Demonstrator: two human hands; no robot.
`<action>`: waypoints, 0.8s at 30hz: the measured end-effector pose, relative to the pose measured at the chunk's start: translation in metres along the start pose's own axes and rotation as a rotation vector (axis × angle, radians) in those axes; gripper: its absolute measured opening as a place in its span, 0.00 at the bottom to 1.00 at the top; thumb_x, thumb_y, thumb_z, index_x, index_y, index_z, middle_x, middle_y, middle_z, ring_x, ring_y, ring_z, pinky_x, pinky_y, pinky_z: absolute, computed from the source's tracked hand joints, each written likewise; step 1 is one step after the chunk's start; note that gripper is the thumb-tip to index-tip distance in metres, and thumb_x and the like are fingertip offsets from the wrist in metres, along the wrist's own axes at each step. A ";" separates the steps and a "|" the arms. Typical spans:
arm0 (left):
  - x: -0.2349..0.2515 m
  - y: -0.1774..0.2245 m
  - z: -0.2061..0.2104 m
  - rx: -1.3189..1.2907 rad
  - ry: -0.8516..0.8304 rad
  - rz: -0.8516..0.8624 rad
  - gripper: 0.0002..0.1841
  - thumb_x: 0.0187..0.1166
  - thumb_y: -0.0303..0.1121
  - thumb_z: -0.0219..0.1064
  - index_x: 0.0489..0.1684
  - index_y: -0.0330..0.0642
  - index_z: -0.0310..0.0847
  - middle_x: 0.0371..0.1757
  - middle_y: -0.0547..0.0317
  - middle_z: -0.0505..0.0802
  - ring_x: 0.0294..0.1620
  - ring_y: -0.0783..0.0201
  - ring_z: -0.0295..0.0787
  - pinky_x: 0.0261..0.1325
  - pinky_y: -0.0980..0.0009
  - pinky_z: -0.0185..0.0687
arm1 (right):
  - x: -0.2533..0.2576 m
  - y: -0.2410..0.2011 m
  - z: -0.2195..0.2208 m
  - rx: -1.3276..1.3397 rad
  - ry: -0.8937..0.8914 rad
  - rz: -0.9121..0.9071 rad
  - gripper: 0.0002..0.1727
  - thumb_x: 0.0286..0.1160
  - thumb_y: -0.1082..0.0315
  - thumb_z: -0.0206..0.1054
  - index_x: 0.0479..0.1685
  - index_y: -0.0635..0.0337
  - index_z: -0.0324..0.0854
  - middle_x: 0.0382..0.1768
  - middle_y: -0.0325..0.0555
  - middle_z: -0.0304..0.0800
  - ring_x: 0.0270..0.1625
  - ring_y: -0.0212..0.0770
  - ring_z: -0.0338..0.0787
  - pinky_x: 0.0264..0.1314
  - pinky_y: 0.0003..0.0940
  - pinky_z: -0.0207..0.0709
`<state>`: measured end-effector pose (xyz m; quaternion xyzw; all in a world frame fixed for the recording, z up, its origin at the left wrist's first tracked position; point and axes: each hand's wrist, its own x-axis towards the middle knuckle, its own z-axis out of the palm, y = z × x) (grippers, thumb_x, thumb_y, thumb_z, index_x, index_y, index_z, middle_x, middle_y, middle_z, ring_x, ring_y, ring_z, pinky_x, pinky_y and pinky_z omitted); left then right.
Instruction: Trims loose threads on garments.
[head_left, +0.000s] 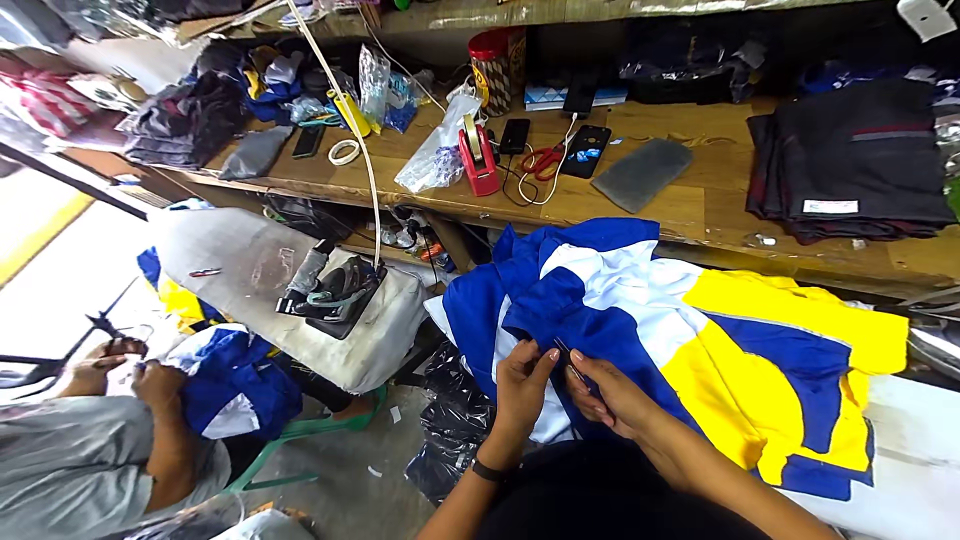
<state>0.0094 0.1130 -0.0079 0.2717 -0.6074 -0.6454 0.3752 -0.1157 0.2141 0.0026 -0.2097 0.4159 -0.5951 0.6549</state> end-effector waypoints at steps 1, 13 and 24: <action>0.000 -0.001 0.001 -0.025 0.002 0.000 0.06 0.77 0.20 0.65 0.37 0.31 0.90 0.39 0.60 0.92 0.45 0.74 0.88 0.56 0.74 0.85 | 0.000 -0.001 0.001 0.003 0.011 0.004 0.28 0.94 0.51 0.43 0.18 0.47 0.71 0.11 0.26 0.64 0.08 0.20 0.61 0.10 0.14 0.56; -0.003 -0.009 0.004 -0.279 0.018 -0.065 0.10 0.78 0.19 0.62 0.35 0.35 0.92 0.45 0.61 0.92 0.52 0.72 0.86 0.64 0.71 0.81 | -0.002 0.007 0.007 -0.001 0.053 -0.044 0.28 0.93 0.53 0.45 0.16 0.48 0.71 0.10 0.26 0.63 0.08 0.20 0.61 0.10 0.14 0.56; -0.001 -0.006 -0.002 -0.210 -0.028 -0.048 0.08 0.77 0.18 0.62 0.43 0.31 0.89 0.48 0.59 0.93 0.53 0.72 0.88 0.64 0.70 0.83 | -0.003 0.005 0.002 -0.118 0.022 -0.056 0.26 0.93 0.52 0.46 0.18 0.46 0.71 0.10 0.25 0.64 0.09 0.20 0.62 0.11 0.14 0.56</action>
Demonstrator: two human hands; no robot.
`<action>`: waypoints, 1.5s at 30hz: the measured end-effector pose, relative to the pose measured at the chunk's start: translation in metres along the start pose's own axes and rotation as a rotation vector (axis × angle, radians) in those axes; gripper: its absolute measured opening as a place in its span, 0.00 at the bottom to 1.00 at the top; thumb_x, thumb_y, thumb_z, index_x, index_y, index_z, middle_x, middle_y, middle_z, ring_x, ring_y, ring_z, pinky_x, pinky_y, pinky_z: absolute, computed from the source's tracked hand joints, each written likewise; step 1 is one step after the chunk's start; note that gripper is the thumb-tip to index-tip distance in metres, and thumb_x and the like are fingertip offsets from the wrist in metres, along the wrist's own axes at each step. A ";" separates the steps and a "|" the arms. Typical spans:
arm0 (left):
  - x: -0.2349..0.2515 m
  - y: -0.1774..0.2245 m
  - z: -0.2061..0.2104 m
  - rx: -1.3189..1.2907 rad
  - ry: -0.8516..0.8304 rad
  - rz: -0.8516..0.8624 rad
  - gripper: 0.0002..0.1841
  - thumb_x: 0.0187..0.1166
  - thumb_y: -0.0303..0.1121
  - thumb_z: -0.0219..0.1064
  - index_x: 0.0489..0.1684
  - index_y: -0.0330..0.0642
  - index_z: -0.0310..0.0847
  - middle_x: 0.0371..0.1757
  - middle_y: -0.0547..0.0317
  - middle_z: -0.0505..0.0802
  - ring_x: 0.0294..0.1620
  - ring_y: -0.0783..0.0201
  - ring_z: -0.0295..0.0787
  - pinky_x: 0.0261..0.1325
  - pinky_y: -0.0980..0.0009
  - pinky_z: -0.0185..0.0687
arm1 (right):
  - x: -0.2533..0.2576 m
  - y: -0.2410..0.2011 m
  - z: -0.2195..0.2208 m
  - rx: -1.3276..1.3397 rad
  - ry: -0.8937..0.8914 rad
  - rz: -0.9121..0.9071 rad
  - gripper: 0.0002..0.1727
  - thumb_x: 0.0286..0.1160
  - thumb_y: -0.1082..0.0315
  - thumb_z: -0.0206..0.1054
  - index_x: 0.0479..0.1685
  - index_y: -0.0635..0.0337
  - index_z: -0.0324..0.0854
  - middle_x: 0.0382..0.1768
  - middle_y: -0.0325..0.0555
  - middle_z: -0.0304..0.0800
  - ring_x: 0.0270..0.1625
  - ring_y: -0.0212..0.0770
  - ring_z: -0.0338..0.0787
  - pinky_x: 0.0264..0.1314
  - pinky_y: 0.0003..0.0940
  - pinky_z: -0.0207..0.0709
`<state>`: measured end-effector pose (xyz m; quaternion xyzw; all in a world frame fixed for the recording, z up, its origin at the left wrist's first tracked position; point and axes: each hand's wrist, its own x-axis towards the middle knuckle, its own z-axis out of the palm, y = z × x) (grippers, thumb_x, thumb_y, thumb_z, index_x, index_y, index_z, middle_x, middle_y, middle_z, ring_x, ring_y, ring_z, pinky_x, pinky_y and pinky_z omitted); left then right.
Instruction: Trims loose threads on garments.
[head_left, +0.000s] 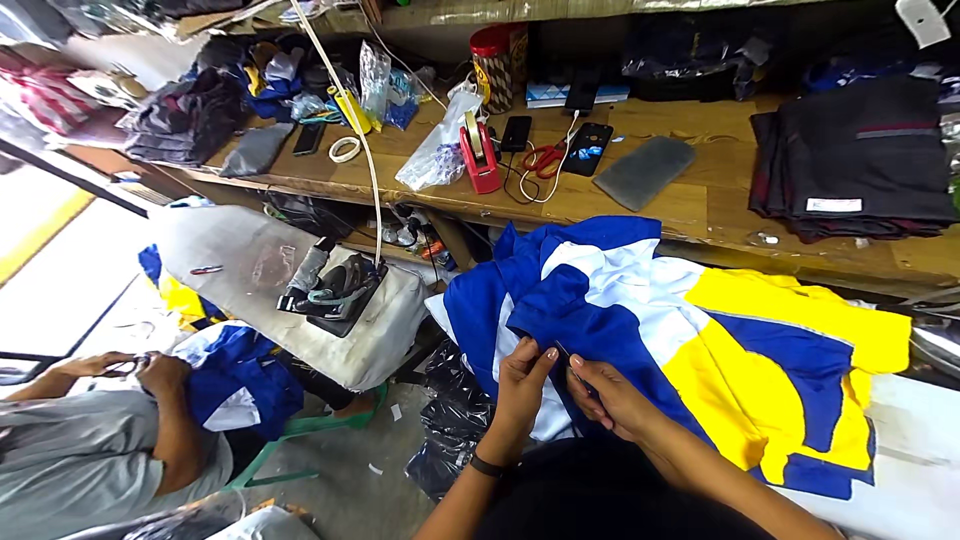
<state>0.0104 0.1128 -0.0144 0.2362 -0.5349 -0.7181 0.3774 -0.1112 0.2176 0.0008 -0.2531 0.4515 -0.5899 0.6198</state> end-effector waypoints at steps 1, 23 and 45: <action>0.000 -0.001 0.000 0.002 -0.012 0.001 0.08 0.77 0.18 0.62 0.43 0.31 0.90 0.47 0.60 0.93 0.53 0.72 0.88 0.64 0.71 0.83 | 0.000 0.000 0.001 0.010 0.005 0.002 0.26 0.93 0.52 0.45 0.18 0.46 0.71 0.10 0.25 0.64 0.09 0.20 0.62 0.10 0.14 0.56; -0.004 -0.002 0.003 -0.137 0.017 -0.085 0.09 0.76 0.17 0.64 0.38 0.33 0.92 0.49 0.57 0.94 0.56 0.70 0.88 0.67 0.69 0.82 | -0.002 0.001 0.007 0.072 0.062 -0.002 0.28 0.93 0.54 0.46 0.15 0.48 0.71 0.09 0.26 0.63 0.08 0.20 0.61 0.10 0.14 0.55; 0.032 0.033 0.012 0.094 -0.117 -0.199 0.11 0.81 0.23 0.62 0.26 0.42 0.84 0.25 0.70 0.88 0.28 0.78 0.83 0.38 0.79 0.80 | 0.023 -0.056 -0.029 -0.415 0.125 -0.270 0.07 0.81 0.70 0.64 0.34 0.51 0.76 0.22 0.23 0.74 0.20 0.17 0.70 0.24 0.13 0.65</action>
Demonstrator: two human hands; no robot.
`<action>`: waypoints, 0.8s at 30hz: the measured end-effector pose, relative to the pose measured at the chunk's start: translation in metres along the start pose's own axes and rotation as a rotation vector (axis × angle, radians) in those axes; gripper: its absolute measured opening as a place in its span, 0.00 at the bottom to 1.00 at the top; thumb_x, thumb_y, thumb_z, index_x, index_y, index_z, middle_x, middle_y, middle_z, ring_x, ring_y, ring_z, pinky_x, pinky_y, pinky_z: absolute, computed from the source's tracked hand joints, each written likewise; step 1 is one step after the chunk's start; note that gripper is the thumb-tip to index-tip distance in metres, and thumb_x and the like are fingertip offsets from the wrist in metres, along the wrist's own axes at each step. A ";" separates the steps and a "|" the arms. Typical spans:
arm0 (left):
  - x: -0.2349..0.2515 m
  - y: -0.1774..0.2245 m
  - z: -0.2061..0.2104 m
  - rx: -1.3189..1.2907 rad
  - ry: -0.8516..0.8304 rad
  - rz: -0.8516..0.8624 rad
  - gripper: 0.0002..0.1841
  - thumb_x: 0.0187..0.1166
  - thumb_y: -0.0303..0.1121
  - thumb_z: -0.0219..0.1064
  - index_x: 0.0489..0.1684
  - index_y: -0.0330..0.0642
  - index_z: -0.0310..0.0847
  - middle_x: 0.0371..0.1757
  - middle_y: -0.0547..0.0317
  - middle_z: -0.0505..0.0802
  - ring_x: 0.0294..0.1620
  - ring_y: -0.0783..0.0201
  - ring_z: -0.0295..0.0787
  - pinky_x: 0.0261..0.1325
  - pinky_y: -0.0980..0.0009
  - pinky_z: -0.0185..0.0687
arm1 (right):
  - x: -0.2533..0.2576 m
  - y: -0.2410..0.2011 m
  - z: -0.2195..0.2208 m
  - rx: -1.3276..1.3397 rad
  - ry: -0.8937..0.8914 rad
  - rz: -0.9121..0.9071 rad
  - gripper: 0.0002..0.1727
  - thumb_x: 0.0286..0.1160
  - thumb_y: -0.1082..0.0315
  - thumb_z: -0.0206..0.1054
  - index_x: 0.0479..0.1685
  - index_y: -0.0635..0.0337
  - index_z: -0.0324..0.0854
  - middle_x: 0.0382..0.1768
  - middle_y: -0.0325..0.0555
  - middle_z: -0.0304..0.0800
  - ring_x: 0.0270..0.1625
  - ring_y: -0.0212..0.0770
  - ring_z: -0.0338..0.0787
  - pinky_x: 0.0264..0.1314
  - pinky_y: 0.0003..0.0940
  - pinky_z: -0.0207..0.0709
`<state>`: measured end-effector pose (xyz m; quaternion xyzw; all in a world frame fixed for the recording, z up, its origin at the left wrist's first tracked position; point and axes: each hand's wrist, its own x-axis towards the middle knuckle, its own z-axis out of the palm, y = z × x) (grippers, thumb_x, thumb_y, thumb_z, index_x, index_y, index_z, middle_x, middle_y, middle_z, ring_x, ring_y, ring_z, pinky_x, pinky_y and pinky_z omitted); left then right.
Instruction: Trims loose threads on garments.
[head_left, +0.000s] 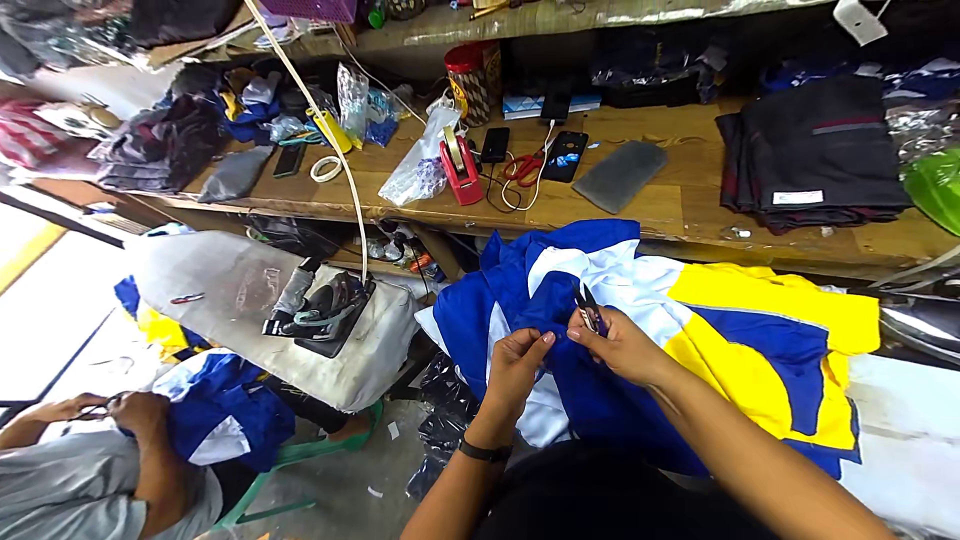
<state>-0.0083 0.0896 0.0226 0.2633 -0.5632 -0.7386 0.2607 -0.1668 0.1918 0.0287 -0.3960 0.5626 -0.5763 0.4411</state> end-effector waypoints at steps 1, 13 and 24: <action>0.000 0.001 0.001 -0.053 -0.012 -0.036 0.12 0.82 0.23 0.60 0.26 0.41 0.85 0.27 0.69 0.89 0.30 0.77 0.84 0.40 0.78 0.81 | 0.000 0.003 -0.001 0.102 -0.021 0.012 0.07 0.81 0.71 0.63 0.34 0.50 0.76 0.21 0.22 0.75 0.18 0.18 0.71 0.24 0.14 0.68; 0.014 0.023 0.021 -0.015 -0.134 -0.095 0.14 0.81 0.25 0.63 0.21 0.45 0.84 0.22 0.72 0.85 0.25 0.80 0.78 0.34 0.82 0.75 | -0.020 -0.081 -0.056 -1.285 -0.022 -0.535 0.30 0.77 0.33 0.55 0.33 0.49 0.88 0.23 0.33 0.81 0.27 0.36 0.83 0.25 0.37 0.69; 0.019 0.028 0.030 0.019 -0.173 -0.061 0.15 0.80 0.23 0.64 0.18 0.44 0.85 0.20 0.73 0.84 0.24 0.81 0.77 0.33 0.82 0.73 | -0.015 -0.119 -0.050 -1.622 -0.201 -0.605 0.24 0.72 0.44 0.69 0.16 0.53 0.84 0.16 0.38 0.78 0.21 0.42 0.83 0.21 0.39 0.68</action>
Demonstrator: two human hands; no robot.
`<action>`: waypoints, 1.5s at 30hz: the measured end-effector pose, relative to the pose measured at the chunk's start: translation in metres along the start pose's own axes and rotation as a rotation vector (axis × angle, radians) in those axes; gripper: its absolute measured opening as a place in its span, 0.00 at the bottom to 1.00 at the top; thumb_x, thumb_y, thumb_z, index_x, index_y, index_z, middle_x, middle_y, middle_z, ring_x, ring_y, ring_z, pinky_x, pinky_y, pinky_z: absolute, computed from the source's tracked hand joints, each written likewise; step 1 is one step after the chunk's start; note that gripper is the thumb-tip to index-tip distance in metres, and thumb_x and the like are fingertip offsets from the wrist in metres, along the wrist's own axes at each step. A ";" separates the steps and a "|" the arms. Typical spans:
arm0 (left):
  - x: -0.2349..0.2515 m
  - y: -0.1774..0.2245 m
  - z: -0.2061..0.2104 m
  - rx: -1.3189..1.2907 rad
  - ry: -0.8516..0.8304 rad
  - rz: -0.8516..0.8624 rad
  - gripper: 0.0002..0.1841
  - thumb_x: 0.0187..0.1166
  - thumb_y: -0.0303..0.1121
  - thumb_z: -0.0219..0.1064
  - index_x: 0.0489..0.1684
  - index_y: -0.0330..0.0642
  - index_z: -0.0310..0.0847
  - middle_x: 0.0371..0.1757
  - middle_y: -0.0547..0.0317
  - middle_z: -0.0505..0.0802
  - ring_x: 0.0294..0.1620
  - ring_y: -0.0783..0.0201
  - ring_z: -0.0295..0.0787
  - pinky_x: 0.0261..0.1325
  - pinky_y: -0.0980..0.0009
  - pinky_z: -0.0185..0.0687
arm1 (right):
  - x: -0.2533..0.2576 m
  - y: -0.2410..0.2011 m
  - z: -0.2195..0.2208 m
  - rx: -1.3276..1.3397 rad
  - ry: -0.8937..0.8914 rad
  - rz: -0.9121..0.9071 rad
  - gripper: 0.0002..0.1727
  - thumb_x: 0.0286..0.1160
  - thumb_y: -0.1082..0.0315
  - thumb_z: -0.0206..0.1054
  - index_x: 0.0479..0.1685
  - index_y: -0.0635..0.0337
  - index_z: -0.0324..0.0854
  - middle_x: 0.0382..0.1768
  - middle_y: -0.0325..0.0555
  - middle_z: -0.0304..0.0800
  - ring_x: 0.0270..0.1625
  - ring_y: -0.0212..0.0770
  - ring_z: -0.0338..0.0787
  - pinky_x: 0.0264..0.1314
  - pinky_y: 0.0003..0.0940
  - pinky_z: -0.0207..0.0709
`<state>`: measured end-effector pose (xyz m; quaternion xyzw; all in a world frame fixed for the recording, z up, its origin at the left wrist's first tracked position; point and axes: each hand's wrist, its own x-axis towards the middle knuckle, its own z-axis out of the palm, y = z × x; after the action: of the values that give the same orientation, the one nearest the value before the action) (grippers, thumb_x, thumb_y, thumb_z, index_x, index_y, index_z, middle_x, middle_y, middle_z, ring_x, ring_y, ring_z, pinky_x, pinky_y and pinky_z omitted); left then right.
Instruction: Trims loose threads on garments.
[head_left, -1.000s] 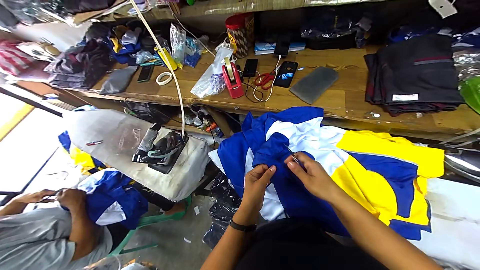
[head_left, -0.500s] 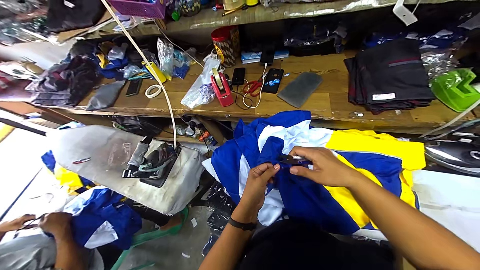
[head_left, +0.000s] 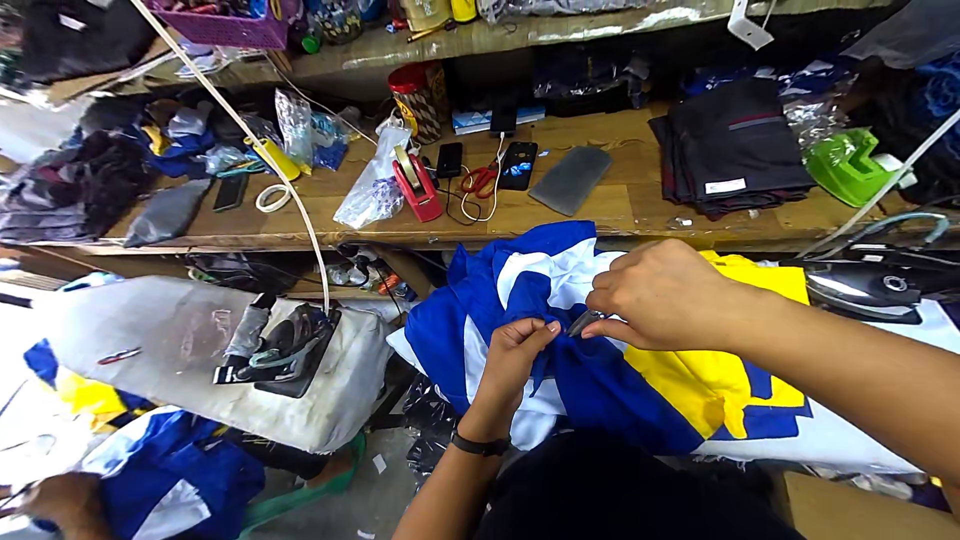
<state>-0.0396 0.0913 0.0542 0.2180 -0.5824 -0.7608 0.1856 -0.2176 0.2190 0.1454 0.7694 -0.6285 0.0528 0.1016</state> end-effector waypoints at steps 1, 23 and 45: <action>0.000 0.000 0.000 -0.002 0.002 0.005 0.15 0.79 0.23 0.65 0.18 0.44 0.84 0.19 0.73 0.84 0.23 0.81 0.77 0.32 0.82 0.73 | 0.001 0.000 0.000 0.001 -0.008 -0.003 0.24 0.71 0.44 0.69 0.16 0.53 0.84 0.16 0.38 0.79 0.21 0.42 0.83 0.21 0.39 0.68; -0.004 -0.007 -0.008 0.141 -0.050 0.087 0.11 0.75 0.24 0.69 0.20 0.43 0.86 0.20 0.73 0.85 0.25 0.81 0.79 0.35 0.80 0.76 | 0.020 -0.009 0.000 0.021 -0.131 -0.112 0.20 0.70 0.51 0.74 0.16 0.54 0.85 0.14 0.39 0.78 0.20 0.41 0.83 0.22 0.40 0.69; -0.021 -0.036 0.005 -0.352 0.140 0.015 0.12 0.83 0.21 0.57 0.32 0.38 0.85 0.36 0.60 0.94 0.40 0.71 0.91 0.53 0.72 0.87 | -0.006 -0.062 0.099 1.896 0.328 0.850 0.07 0.80 0.73 0.63 0.34 0.52 0.78 0.16 0.24 0.70 0.15 0.19 0.63 0.18 0.15 0.58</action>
<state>-0.0257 0.1161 0.0232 0.2302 -0.4276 -0.8324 0.2668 -0.1627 0.2142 0.0418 0.2334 -0.5268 0.6578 -0.4851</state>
